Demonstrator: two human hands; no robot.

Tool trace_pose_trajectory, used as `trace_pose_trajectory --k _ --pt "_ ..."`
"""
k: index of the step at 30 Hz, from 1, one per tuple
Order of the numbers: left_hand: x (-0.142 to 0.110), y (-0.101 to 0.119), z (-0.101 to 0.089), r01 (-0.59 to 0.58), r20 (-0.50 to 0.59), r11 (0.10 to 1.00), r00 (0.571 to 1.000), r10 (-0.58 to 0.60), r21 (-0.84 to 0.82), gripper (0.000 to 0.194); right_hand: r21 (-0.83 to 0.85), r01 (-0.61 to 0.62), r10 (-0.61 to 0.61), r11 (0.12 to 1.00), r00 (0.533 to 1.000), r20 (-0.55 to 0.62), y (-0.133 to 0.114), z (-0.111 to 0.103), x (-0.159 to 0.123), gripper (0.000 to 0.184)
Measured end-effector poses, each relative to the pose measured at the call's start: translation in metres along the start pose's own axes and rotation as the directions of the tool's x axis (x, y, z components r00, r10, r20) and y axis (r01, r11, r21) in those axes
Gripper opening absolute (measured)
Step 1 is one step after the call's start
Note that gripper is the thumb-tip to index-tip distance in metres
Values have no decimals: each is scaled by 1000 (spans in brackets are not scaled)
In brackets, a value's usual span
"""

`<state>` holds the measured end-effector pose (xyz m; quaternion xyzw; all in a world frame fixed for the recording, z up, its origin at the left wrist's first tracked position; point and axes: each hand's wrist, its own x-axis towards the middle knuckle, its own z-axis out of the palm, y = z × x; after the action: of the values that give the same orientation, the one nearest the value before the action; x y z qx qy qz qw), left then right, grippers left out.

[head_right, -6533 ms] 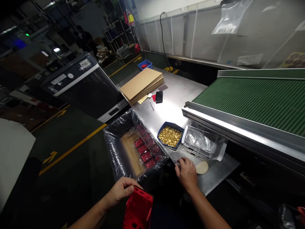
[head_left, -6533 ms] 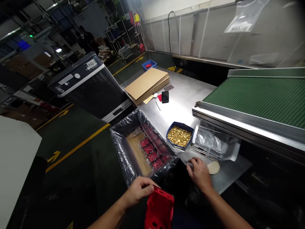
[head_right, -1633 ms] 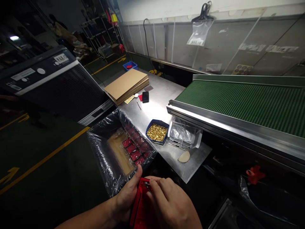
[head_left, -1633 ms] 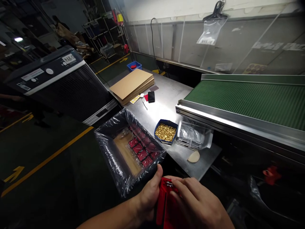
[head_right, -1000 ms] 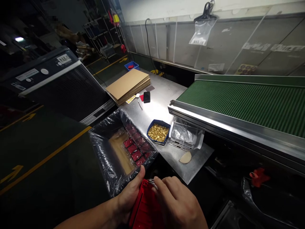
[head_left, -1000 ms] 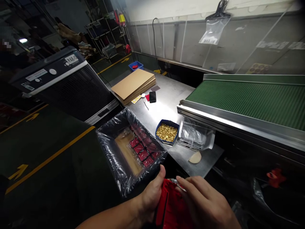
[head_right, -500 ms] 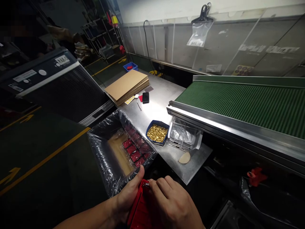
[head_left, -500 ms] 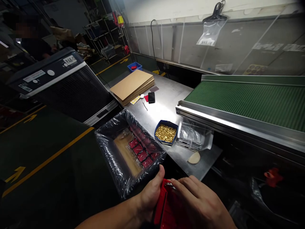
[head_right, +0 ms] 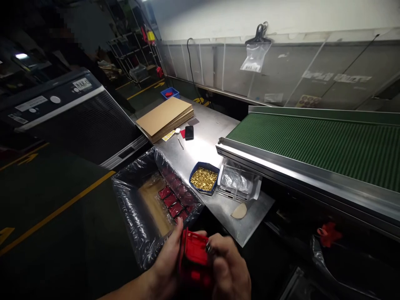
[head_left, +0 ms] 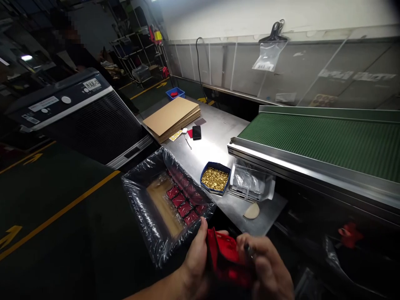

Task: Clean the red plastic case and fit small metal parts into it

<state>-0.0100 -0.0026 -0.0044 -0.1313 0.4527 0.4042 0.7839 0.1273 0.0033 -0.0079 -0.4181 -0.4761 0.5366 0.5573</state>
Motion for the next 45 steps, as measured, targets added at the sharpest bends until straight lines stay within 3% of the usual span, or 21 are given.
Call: trace_pose_trajectory --k 1,2,3,4,5,6,7,8,10,12,16,19,21,23,27,29,33,35,39,43,45 --pt "-1 -1 -4 -149 -79 971 983 166 184 64 88 -177 183 980 980 -75 -1 1 1 38" --pt "-2 -2 -8 -311 -74 861 926 370 403 58 181 -294 317 939 941 -118 -2 1 3 38" --pt "-5 -1 -12 -450 25 667 839 544 594 52 266 -352 394 897 910 -125 -3 1 5 37" --pt "-8 0 -15 -555 196 436 748 634 709 49 331 -386 445 861 887 -123 -3 1 8 37" --pt "-12 2 -17 -630 374 221 668 644 745 47 382 -406 480 830 869 -119 -2 0 10 37" --pt "-15 3 -18 -681 511 63 605 610 730 45 420 -421 510 804 851 -125 -1 -2 12 36" --pt "-18 5 -18 -712 600 -32 566 566 702 43 444 -436 538 783 833 -131 2 -3 13 37" --pt "-20 6 -18 -724 646 -78 555 524 685 42 463 -458 571 759 810 -136 4 -4 13 38" --pt "-22 8 -16 -720 666 -106 563 490 686 44 498 -492 637 714 752 -172 8 -7 13 40" --pt "-22 9 -14 -713 667 -115 569 481 692 48 508 -505 660 698 729 -182 10 -9 11 41" --pt "-19 8 -6 -715 653 -96 565 504 692 44 424 -500 582 755 809 -82 7 -12 11 38" --pt "-19 7 2 -679 570 1 618 542 734 53 363 -488 536 794 844 -37 2 -11 13 38" --pt "-20 9 7 -656 549 15 643 534 754 66 296 -490 511 820 859 6 -2 -12 16 38" --pt "-20 13 9 -689 613 -52 606 507 723 71 187 -474 473 861 880 52 -5 -14 19 38" --pt "-17 20 4 -796 808 -250 432 401 551 74 48 -381 370 923 915 158 -8 -22 24 36" --pt "-16 22 0 -823 832 -254 395 388 509 79 80 -365 348 928 923 165 -9 -25 25 35" --pt "-12 26 -4 -879 879 -226 332 342 420 67 185 -374 358 909 927 116 -13 -26 20 37" --pt "-11 28 -2 -887 901 -243 316 298 392 61 234 -393 375 889 919 118 -17 -26 17 38" --pt "-11 29 2 -871 896 -260 348 274 418 63 297 -437 424 849 899 109 -21 -25 13 39" --pt "-14 25 0 -881 859 -167 364 361 443 74 333 -438 431 835 897 99 -16 -29 15 38" --pt "-16 24 -1 -901 829 -71 359 428 427 60 336 -426 409 840 904 123 -12 -32 16 38"
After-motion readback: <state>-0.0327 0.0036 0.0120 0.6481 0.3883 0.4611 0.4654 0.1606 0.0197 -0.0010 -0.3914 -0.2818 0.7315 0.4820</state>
